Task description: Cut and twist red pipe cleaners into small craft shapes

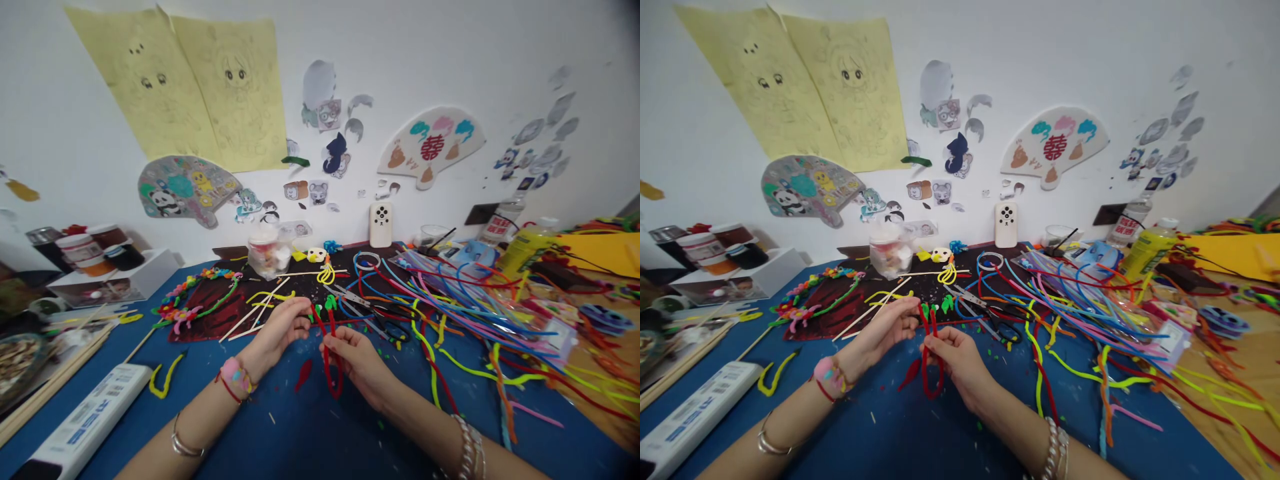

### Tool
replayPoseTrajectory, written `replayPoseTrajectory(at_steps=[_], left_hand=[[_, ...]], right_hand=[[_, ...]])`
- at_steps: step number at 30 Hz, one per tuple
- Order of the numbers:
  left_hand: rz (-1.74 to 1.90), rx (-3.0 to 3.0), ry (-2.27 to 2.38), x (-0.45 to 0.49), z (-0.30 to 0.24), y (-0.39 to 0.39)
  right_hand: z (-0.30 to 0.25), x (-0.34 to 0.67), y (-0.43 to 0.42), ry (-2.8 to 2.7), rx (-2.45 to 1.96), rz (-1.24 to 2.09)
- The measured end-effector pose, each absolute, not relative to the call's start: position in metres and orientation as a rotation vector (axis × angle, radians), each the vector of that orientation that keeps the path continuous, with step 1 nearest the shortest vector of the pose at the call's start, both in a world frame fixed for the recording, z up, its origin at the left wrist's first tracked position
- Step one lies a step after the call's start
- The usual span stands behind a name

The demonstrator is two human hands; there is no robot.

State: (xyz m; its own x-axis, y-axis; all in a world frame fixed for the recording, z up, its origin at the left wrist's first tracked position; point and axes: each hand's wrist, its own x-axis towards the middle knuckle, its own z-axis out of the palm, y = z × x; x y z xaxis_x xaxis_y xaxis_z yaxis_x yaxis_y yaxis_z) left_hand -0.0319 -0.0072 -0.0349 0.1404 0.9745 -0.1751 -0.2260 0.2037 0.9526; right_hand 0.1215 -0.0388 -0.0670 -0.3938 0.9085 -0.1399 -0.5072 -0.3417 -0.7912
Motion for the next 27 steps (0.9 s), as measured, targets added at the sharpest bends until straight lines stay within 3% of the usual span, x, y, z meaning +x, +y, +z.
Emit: replayPoseTrajectory(at_steps=[21,27], left_hand=[[1.049,1.139,0.992,-0.028,-0.025,-0.015],[1.105,1.316,1.138,-0.025,-0.022,-0.016]], right_hand=[[-0.067,0.122,-0.033,-0.890,-0.759,1.785],[-0.070,0.125,-0.029,-1.039,-0.840,1.593]])
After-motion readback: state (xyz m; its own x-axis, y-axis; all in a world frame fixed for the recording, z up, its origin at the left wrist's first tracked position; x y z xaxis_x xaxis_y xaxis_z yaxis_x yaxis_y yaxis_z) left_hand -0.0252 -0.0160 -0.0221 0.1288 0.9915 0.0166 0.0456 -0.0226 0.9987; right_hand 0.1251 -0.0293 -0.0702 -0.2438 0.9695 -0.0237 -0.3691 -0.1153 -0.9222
